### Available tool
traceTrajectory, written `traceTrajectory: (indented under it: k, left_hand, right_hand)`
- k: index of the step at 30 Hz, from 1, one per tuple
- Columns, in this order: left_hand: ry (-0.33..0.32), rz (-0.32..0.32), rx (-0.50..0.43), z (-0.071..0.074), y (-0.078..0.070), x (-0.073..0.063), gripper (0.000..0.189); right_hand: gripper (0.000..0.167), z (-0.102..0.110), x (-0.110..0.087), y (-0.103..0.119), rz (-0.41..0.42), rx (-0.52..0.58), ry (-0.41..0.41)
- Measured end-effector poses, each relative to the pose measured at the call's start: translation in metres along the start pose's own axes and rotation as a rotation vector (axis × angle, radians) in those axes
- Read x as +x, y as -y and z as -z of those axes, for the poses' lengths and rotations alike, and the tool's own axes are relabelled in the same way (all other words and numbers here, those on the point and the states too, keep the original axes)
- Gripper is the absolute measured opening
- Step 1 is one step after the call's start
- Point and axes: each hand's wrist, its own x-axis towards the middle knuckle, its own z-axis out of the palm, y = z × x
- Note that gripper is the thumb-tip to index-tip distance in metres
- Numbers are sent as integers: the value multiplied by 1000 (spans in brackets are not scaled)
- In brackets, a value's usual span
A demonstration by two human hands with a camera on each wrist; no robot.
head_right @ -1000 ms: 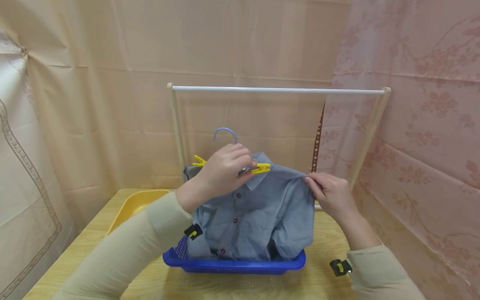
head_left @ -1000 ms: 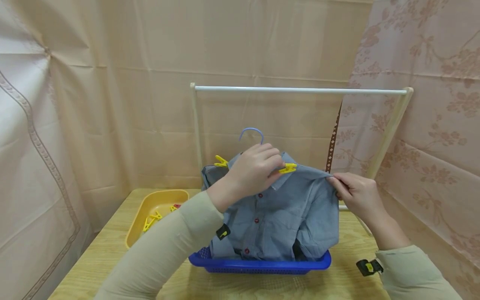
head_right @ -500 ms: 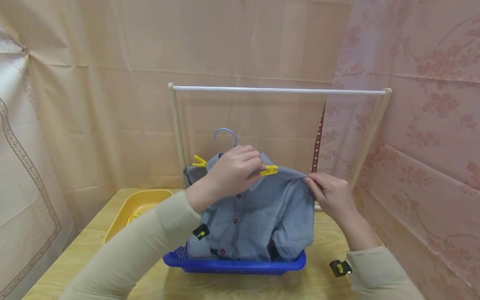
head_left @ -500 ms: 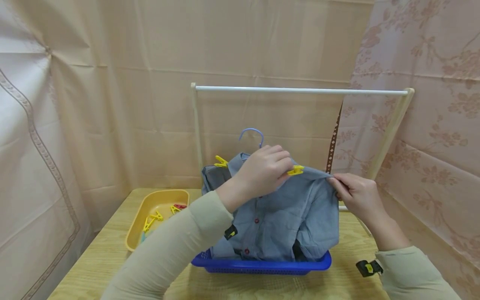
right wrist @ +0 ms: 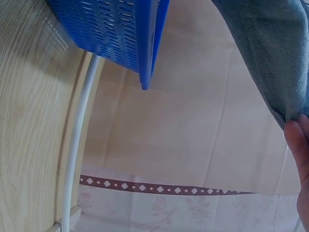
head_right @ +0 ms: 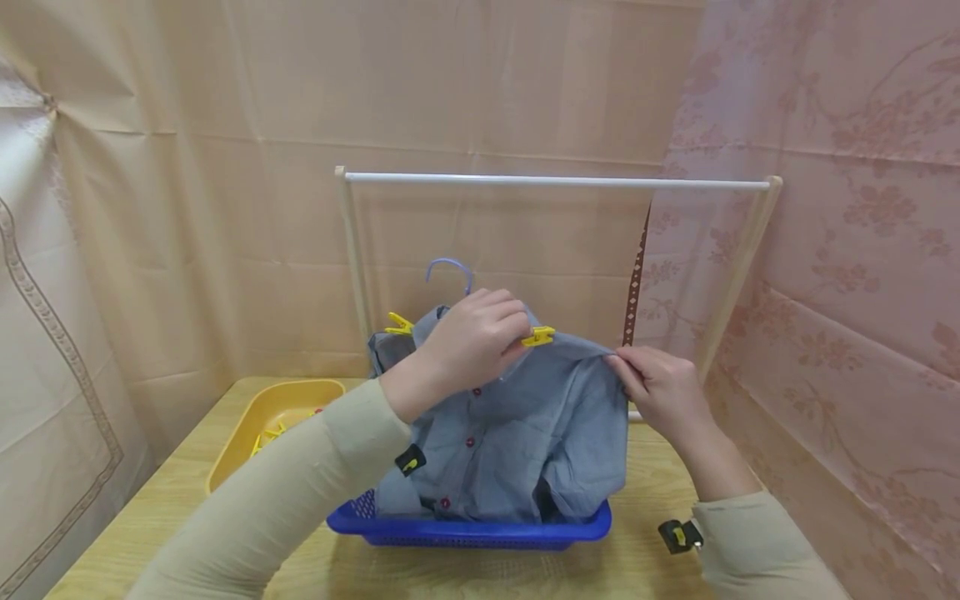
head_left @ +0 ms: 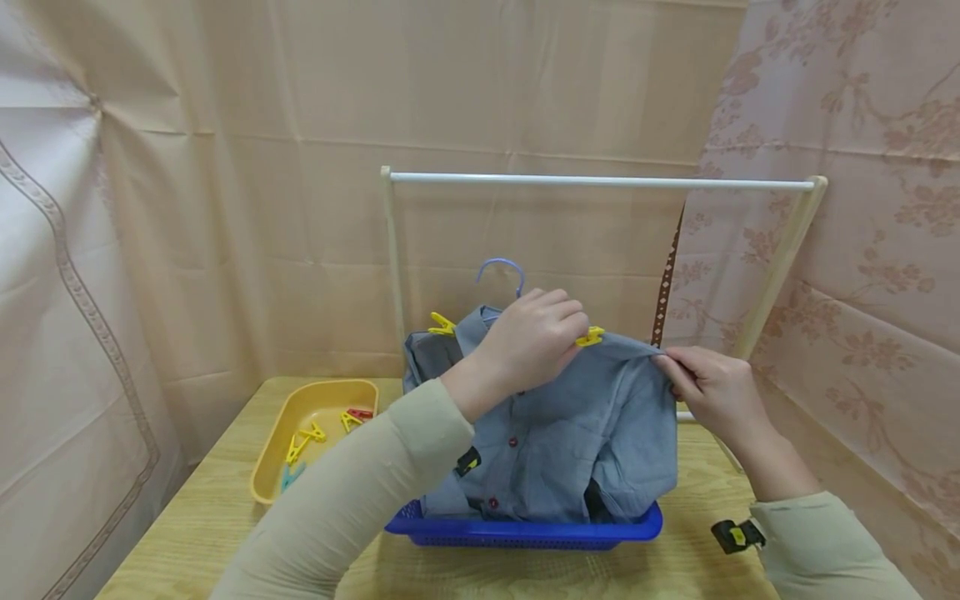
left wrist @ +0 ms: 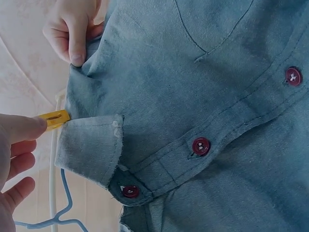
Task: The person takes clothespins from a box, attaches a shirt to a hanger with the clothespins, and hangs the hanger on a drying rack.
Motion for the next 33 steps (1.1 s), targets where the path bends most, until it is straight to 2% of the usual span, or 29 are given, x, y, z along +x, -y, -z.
traceTrajectory:
  k: [6,12,17,22,28,33]
  left_hand:
    - [22,13,3,2,0,3,5]
    - [64,27,29,4,-2,6,6]
    - [106,45,47,5,-2,8,7]
    - [121,48,59,4,-3,10,5]
    - [142,89,60,4,-4,11,8]
    - [161,144,8,4,-2,12,15]
  right_hand:
    - [8,0,0,0,25,0,-17]
    - [33,1,0,0,43,-3,-42]
    - [43,1,1,1,48,-10,-46]
    - [52,-1,1,2,59,-3,-61]
    - [51,-2,1,3,56,6,-83]
    - [50,-2,1,3,46,8,-79]
